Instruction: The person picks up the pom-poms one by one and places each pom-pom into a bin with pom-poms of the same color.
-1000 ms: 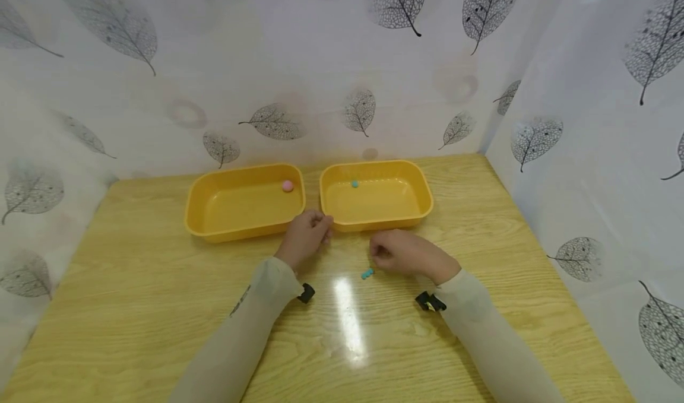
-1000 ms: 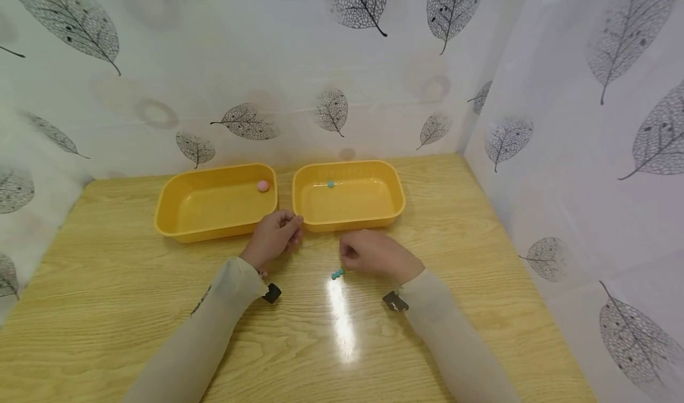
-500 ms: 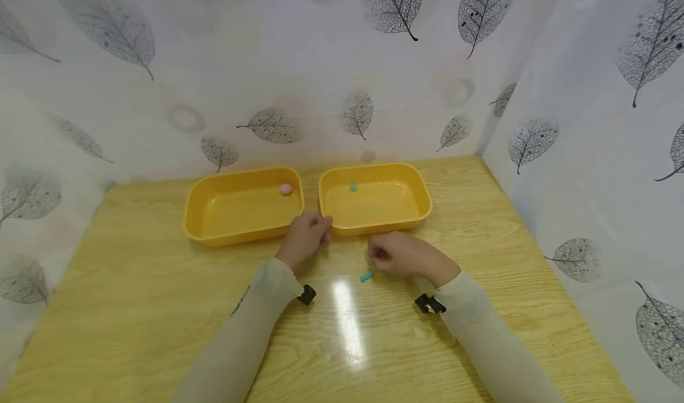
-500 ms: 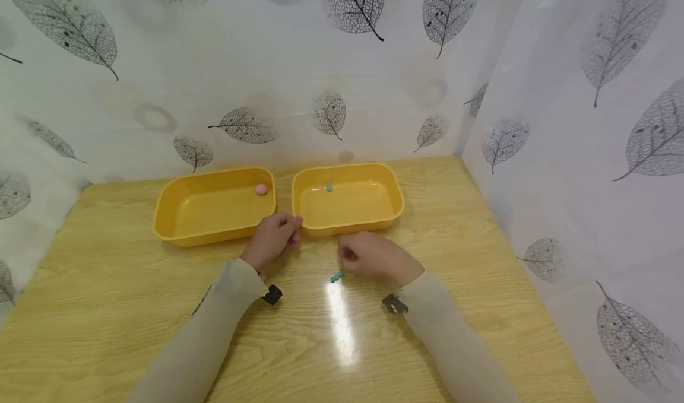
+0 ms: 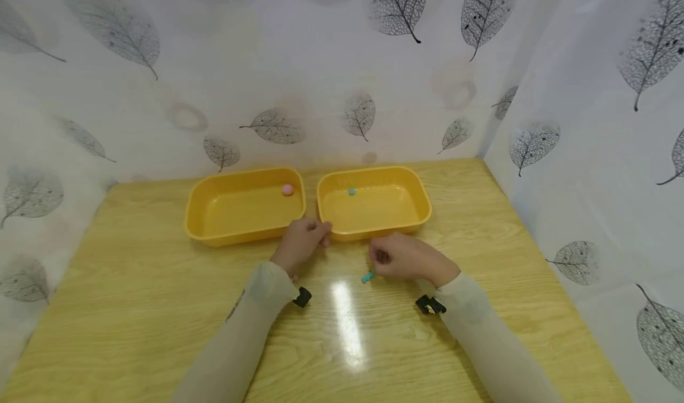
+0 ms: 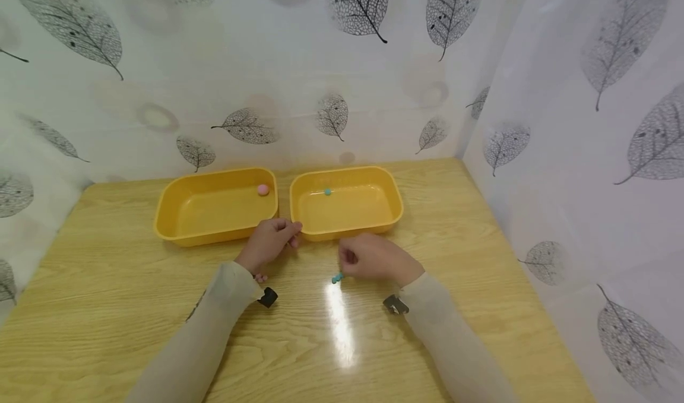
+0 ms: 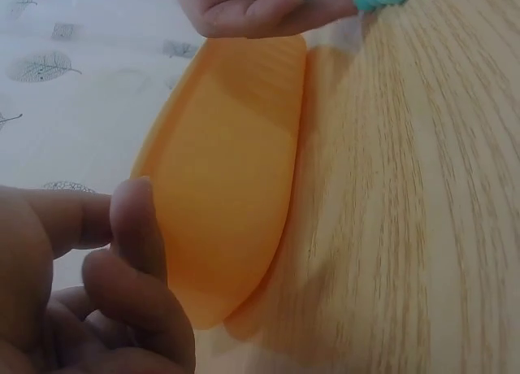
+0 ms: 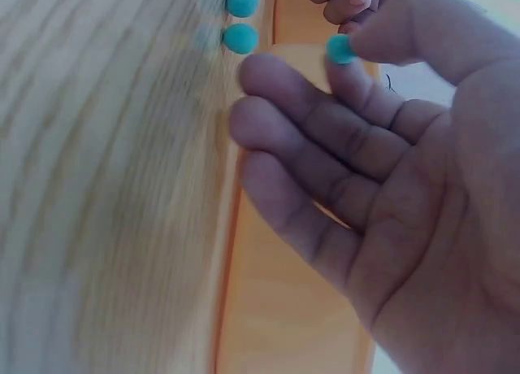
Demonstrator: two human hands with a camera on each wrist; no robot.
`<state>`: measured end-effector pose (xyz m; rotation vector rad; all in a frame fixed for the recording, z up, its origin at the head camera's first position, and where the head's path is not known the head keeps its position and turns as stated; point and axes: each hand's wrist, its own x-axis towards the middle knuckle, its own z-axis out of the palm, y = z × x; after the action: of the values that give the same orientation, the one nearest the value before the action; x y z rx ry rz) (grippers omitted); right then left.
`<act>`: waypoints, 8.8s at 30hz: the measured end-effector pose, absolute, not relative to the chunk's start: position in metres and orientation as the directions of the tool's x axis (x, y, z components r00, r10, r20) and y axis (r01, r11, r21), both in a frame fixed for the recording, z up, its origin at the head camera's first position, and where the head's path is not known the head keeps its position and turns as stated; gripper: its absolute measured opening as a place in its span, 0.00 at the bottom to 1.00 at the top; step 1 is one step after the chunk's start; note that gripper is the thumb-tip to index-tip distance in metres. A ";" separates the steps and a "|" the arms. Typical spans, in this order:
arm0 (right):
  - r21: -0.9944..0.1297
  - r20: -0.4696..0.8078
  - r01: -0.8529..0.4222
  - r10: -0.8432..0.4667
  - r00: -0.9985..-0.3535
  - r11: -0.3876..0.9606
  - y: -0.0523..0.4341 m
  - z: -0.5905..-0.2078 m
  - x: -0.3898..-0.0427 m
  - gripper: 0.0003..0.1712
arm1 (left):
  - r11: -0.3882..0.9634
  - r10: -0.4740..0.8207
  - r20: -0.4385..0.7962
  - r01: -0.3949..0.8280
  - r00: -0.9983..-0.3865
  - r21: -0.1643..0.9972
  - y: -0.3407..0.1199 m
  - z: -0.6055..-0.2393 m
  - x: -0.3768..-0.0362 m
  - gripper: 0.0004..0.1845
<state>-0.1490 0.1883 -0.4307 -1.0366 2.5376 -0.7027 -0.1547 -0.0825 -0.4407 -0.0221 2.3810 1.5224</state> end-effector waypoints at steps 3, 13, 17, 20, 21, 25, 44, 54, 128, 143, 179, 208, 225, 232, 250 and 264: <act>-0.547 -0.035 -0.587 -0.717 -0.696 0.596 0.194 -0.430 -0.149 0.11 | 0.438 0.157 -0.268 -0.177 -0.950 0.881 -0.082 -0.442 -0.154 0.22; -0.606 0.200 -0.614 -0.651 -0.733 0.505 0.208 -0.422 -0.155 0.17 | 0.419 0.154 -0.265 -0.180 -0.952 0.890 -0.081 -0.441 -0.155 0.23; -0.619 0.157 -0.605 -0.676 -0.720 0.501 0.208 -0.427 -0.158 0.17 | 0.420 0.158 -0.262 -0.175 -0.952 0.891 -0.082 -0.441 -0.154 0.23; -0.601 0.143 -0.618 -0.693 -0.707 0.507 0.207 -0.428 -0.158 0.15 | 0.424 0.161 -0.260 -0.171 -0.952 0.889 -0.082 -0.441 -0.154 0.23; -0.599 0.134 -0.616 -0.694 -0.707 0.512 0.207 -0.427 -0.158 0.12 | 0.426 0.163 -0.260 -0.170 -0.952 0.889 -0.082 -0.441 -0.153 0.23; -0.593 0.134 -0.623 -0.701 -0.701 0.510 0.206 -0.421 -0.155 0.05 | 0.427 0.167 -0.261 -0.169 -0.951 0.888 -0.083 -0.440 -0.153 0.23; -0.499 0.380 -0.605 -0.471 -0.796 0.620 0.212 -0.418 -0.165 0.07 | 0.427 0.166 -0.274 -0.181 -0.947 0.886 -0.082 -0.438 -0.150 0.22; -0.471 0.363 -0.559 -0.427 -0.828 0.683 0.204 -0.390 -0.189 0.03 | 0.422 0.180 -0.264 -0.167 -0.948 0.891 -0.084 -0.439 -0.151 0.22; -0.384 -0.167 -0.610 -0.702 -0.692 0.693 0.151 -0.343 -0.252 0.11 | 0.390 0.165 -0.276 -0.194 -0.947 0.900 -0.085 -0.441 -0.153 0.24; -0.448 0.083 -0.571 -0.603 -0.793 0.688 0.206 -0.363 -0.166 0.12 | 0.428 0.190 -0.233 -0.133 -0.954 0.894 -0.086 -0.444 -0.153 0.25; -0.469 -0.221 -0.548 -0.693 -0.687 0.693 0.186 -0.394 -0.154 0.05 | 0.441 0.163 -0.252 -0.158 -0.954 0.884 -0.084 -0.437 -0.150 0.23; -0.410 -0.368 -0.538 -0.673 -0.642 0.737 0.165 -0.416 -0.151 0.07 | 0.430 0.166 -0.257 -0.165 -0.952 0.888 -0.085 -0.438 -0.151 0.24; -0.412 -0.377 -0.532 -0.670 -0.639 0.740 0.165 -0.417 -0.150 0.05 | 0.423 0.177 -0.258 -0.164 -0.950 0.891 -0.086 -0.440 -0.151 0.24; -0.415 -0.359 -0.540 -0.677 -0.643 0.732 0.165 -0.416 -0.149 0.08 | 0.425 0.174 -0.258 -0.164 -0.950 0.890 -0.085 -0.440 -0.150 0.23; -0.427 -0.100 -0.666 -0.764 -0.637 0.611 0.166 -0.395 -0.146 0.13 | 0.432 0.172 -0.261 -0.165 -0.950 0.887 -0.084 -0.440 -0.150 0.22; -0.308 0.319 -0.700 -0.624 -0.714 0.644 0.175 -0.387 -0.150 0.06 | 0.424 0.171 -0.259 -0.166 -0.951 0.890 -0.084 -0.439 -0.150 0.22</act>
<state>-0.1503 0.1751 -0.3871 -1.2252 3.0130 -0.6945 -0.1497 -0.0841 -0.4388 0.0038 2.3724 1.5361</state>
